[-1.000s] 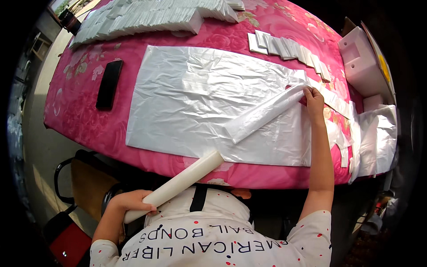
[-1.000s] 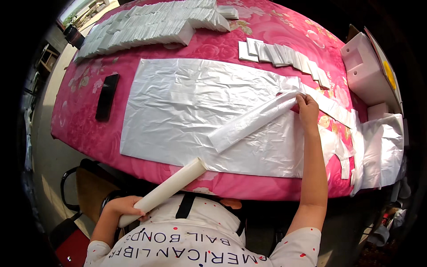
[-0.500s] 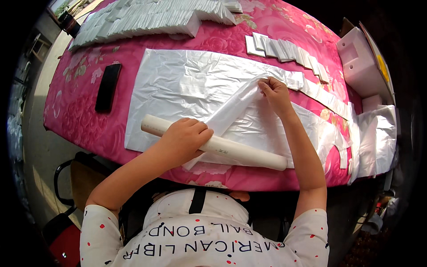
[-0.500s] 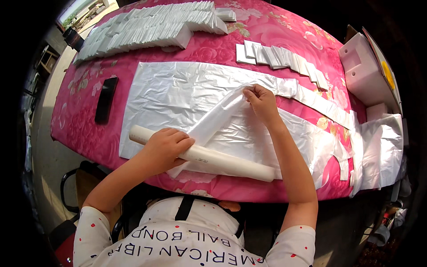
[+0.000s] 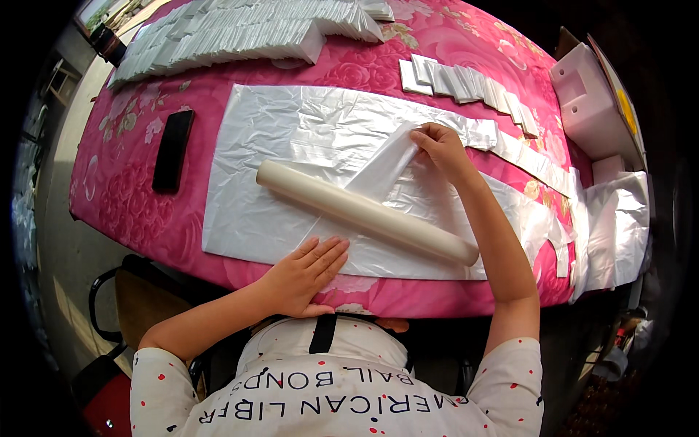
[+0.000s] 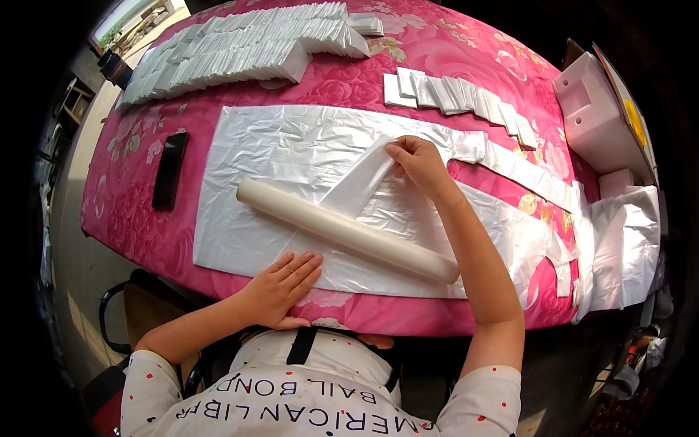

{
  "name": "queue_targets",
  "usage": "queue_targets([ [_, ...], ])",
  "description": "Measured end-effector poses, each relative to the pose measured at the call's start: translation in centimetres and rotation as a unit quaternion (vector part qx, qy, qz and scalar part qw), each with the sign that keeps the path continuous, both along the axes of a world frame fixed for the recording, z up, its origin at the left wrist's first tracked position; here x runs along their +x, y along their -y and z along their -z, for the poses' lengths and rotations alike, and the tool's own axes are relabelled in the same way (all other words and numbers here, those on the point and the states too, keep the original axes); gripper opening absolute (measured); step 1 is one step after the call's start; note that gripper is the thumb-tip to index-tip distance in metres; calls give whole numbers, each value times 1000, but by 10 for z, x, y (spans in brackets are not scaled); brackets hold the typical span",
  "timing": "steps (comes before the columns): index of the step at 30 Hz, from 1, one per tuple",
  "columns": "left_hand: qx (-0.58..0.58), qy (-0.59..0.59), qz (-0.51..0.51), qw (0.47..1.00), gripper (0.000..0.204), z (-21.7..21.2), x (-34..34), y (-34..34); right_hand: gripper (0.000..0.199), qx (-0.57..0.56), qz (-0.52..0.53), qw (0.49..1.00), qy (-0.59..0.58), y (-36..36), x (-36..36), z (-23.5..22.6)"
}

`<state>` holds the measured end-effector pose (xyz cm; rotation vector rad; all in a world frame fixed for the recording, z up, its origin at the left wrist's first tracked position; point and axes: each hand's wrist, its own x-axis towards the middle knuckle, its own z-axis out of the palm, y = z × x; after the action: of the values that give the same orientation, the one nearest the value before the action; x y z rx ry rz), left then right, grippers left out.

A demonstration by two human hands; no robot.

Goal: The person repeatedly tears off small rectangular pieces from a roll of white material and places them on a pink table. They then pick up stacks of these pieces and move them to a larger pile on the table.

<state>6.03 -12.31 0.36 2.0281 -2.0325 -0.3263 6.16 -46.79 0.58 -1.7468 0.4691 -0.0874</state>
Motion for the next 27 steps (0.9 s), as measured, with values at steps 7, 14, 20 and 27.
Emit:
queue_targets([
  [7, 12, 12, -87, 996, 86, 7, -53, 5, 45, -328, -97, 932, 120, -87, -56, -42],
  [14, 0, 4, -136, 991, 87, 14, -81, 13, 48, -423, -141, 891, 82, -118, -100, -31],
  [20, -20, -72, -56, 996, 88, 8, -70, 9, 49, -464, 92, 881, 2, -21, -116, -25],
  [27, 43, -50, 71, 995, 78, 0, -21, -7, 53, -268, 0, 963, 27, -62, -151, -54],
])
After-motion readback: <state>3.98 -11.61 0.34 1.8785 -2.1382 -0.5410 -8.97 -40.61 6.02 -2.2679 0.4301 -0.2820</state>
